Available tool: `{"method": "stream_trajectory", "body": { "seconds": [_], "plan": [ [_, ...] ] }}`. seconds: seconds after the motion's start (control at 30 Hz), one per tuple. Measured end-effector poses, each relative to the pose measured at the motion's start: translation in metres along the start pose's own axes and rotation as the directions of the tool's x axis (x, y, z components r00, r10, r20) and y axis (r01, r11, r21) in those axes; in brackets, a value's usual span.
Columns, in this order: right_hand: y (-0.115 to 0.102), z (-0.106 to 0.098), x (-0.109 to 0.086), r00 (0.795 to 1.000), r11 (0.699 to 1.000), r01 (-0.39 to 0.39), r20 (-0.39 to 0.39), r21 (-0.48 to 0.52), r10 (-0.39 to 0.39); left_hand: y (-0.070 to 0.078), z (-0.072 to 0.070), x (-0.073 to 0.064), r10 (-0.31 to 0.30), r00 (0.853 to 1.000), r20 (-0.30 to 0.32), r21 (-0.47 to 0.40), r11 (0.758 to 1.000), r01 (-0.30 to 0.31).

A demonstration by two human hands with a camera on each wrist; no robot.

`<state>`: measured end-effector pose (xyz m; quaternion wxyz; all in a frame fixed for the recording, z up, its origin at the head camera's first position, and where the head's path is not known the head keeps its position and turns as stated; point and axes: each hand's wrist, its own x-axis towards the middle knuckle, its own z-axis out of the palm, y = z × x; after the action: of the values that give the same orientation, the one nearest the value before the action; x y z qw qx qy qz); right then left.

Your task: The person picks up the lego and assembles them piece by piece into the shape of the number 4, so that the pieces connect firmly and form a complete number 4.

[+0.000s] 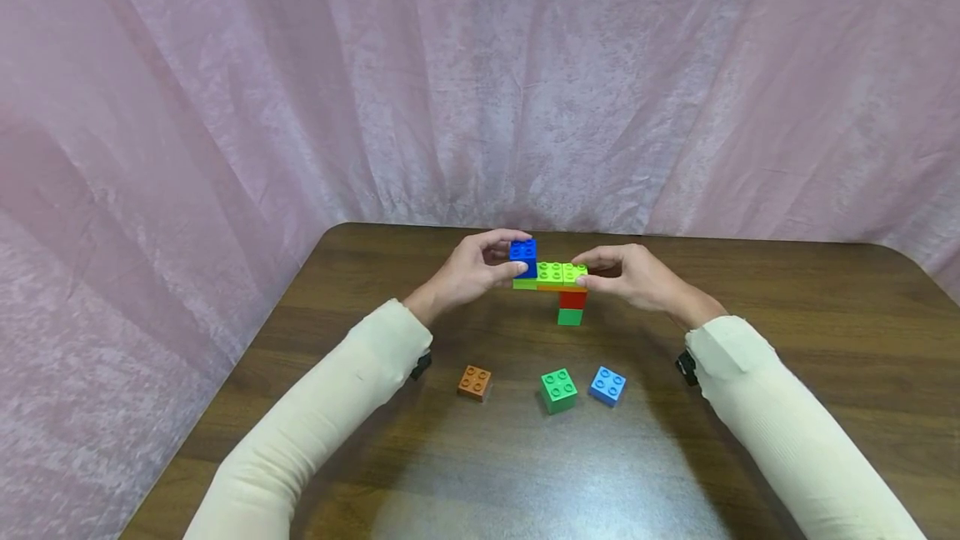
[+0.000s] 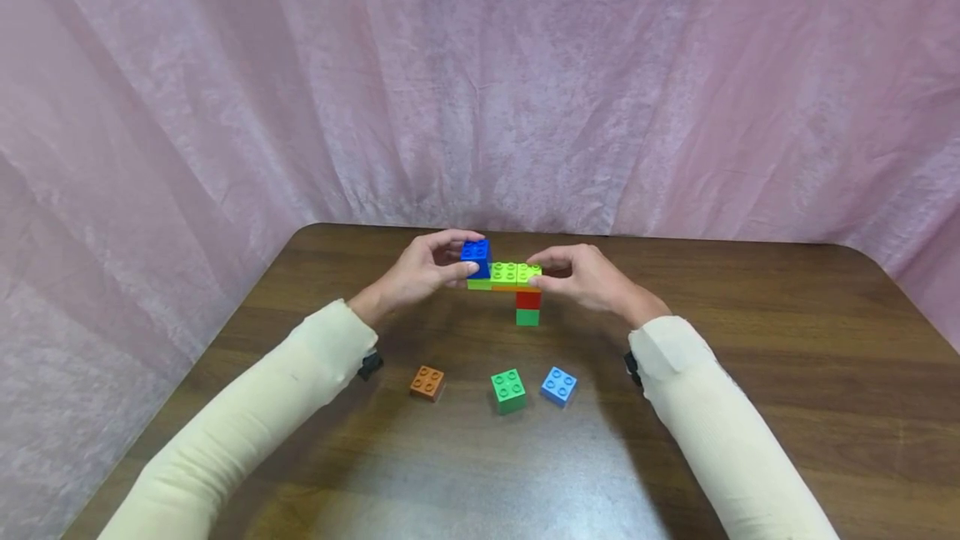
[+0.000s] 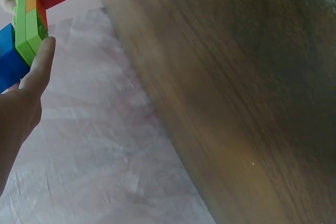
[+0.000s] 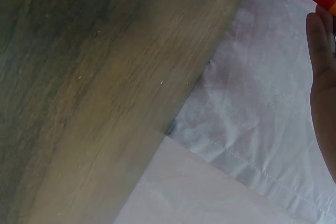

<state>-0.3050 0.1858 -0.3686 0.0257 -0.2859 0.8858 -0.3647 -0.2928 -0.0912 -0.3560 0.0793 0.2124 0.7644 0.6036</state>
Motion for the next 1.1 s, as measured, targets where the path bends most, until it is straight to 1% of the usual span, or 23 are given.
{"method": "stream_trajectory", "body": {
  "seconds": [0.07,0.2,0.33,0.43,0.57,0.67,0.9,1.1],
  "plan": [
    [0.000,0.001,-0.001,1.000,1.000,0.009,-0.012,-0.003,-0.009,0.000,0.000,0.000,0.003,1.000,-0.001,0.004,1.000,-0.003],
    [0.003,0.008,-0.003,1.000,0.999,0.030,0.004,0.022,-0.030,-0.001,-0.001,0.000,0.000,1.000,-0.006,0.012,1.000,0.001],
    [0.006,0.012,-0.005,1.000,0.998,0.009,0.017,0.057,-0.010,-0.001,0.000,0.000,-0.001,1.000,0.000,0.011,1.000,0.001],
    [0.005,0.011,-0.005,1.000,0.998,-0.007,0.013,0.066,0.007,0.000,0.000,0.000,0.008,1.000,0.000,-0.001,1.000,-0.008],
    [0.003,0.010,-0.004,0.999,0.997,-0.020,0.029,0.068,0.018,0.001,0.000,0.001,0.016,1.000,-0.005,-0.008,1.000,-0.016],
    [0.003,0.010,-0.004,0.999,0.998,-0.028,0.039,0.063,0.025,0.001,-0.001,0.001,0.009,1.000,-0.003,0.004,1.000,-0.009],
    [0.004,0.010,-0.004,0.999,0.998,-0.019,0.042,0.054,0.017,0.007,0.001,0.003,-0.022,1.000,0.012,0.062,0.998,0.021],
    [0.003,0.010,-0.004,0.999,0.999,-0.015,0.040,0.050,0.013,0.006,0.001,0.003,-0.026,1.000,-0.001,0.066,0.997,0.026]
  ]
}}
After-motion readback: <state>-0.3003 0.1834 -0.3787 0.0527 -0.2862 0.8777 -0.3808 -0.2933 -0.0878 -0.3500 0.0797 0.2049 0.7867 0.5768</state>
